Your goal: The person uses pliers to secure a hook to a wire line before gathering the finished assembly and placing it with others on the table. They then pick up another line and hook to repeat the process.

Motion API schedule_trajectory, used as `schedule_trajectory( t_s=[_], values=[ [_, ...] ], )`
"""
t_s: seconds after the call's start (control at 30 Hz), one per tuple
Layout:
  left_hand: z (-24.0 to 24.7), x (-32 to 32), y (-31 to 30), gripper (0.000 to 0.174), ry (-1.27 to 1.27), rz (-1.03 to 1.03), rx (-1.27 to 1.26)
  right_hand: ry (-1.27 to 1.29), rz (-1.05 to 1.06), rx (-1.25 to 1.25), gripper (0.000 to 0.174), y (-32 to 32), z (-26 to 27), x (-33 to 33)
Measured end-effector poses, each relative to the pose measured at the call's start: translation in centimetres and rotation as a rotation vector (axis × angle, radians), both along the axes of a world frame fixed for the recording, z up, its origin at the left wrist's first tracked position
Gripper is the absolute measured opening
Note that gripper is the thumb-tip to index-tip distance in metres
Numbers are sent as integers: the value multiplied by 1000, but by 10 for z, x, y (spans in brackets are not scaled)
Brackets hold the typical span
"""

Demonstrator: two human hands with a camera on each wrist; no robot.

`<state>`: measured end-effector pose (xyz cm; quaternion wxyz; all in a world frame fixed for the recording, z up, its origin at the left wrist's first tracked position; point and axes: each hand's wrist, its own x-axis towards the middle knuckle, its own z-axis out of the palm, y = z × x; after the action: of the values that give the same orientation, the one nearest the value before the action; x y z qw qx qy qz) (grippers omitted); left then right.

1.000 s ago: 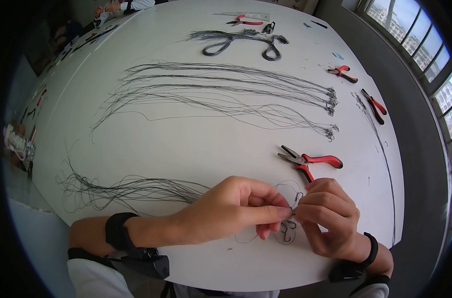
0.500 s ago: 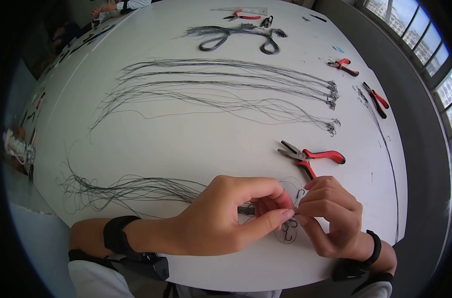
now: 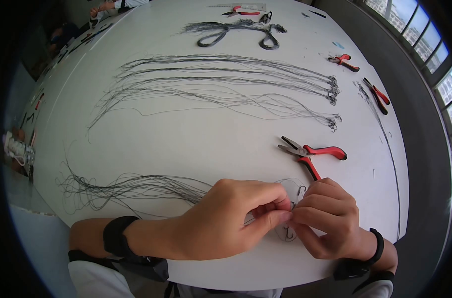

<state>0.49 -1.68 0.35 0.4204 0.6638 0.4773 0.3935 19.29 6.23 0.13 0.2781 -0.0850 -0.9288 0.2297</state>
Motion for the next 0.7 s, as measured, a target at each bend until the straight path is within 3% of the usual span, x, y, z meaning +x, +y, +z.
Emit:
schedule_trajectory(
  t_s=[0.07, 0.13, 0.23, 0.37, 0.5, 0.7],
  values=[
    [2, -1, 0, 6, -60, -1, -100, 39, -8, 39, 18, -1, -2, -1],
    [3, -1, 0, 8, -249, -11, -374, 77, -15, 77, 18, -1, -4, -2],
    [3, 0, 0, 10, -364, -3, -482, 99, -19, 101, 20, -1, -4, -2],
    [2, 1, -1, 10, -372, 24, -495, -7, -14, -181, 19, 0, 1, 1],
    [4, 1, -1, 9, -199, 24, -311, -57, -9, -438, 16, 0, 3, 3],
    [2, -1, 1, 8, -200, 17, -264, -47, -18, -411, 13, 1, 2, 3]
  ],
)
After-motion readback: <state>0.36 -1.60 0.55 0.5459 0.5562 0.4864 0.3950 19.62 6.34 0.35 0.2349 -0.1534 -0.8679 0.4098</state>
